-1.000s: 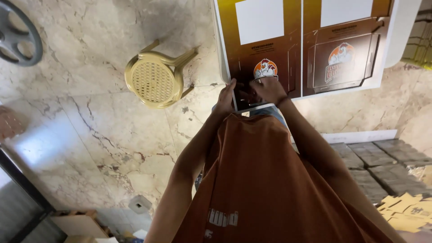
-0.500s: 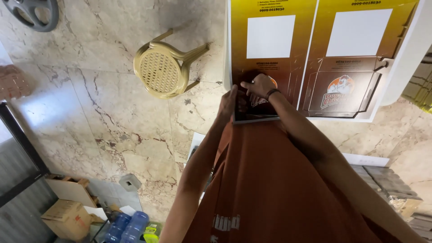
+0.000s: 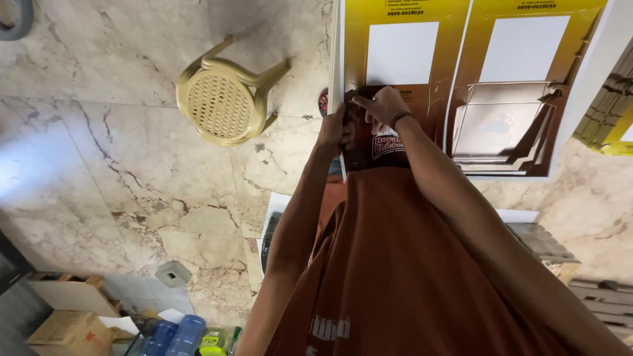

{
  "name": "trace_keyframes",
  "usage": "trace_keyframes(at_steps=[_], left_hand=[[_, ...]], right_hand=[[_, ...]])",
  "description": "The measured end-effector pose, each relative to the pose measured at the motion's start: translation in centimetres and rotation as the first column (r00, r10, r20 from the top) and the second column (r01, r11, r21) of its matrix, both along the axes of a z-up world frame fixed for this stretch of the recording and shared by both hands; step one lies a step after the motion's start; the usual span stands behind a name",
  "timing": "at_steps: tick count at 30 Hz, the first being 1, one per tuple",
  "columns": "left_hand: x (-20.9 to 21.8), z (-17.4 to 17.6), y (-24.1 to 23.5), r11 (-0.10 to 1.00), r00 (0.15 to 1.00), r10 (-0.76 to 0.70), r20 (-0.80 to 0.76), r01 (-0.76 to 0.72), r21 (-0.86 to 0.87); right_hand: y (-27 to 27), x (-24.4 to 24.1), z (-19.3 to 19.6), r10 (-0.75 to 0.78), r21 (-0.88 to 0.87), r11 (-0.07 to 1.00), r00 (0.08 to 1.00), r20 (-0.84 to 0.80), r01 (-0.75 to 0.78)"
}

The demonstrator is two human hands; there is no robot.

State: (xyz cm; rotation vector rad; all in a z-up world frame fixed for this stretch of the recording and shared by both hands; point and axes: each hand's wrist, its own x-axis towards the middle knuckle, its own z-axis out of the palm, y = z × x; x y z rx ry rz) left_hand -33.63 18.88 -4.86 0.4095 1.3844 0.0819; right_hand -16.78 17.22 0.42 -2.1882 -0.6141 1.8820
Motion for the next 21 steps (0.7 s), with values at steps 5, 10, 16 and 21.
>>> trace_keyframes(at_steps=[5, 10, 16, 21], left_hand=[[0.6, 6.2, 1.4, 0.999, 0.998, 0.036, 0.060, -0.036, 0.000], [2.0, 3.6, 1.9, 0.994, 0.994, -0.026, 0.104, 0.014, 0.107], [3.3, 5.1, -2.4, -0.124, 0.845, -0.375, -0.381, 0.361, 0.924], [3.7, 19.0, 0.9, 0.504, 0.886, -0.460, 0.055, 0.210, 0.838]], right_hand=[[0.3, -0.4, -0.1, -0.059, -0.027, 0.998, 0.998, -0.018, 0.058], [2.1, -0.2, 3.1, 0.005, 0.022, 1.000, 1.000, 0.014, -0.005], [0.3, -0.1, -0.6, 0.029, 0.025, 0.999, 0.999, 0.042, -0.030], [-1.2, 0.5, -5.2, 0.071, 0.122, 0.989, 0.986, 0.149, -0.089]])
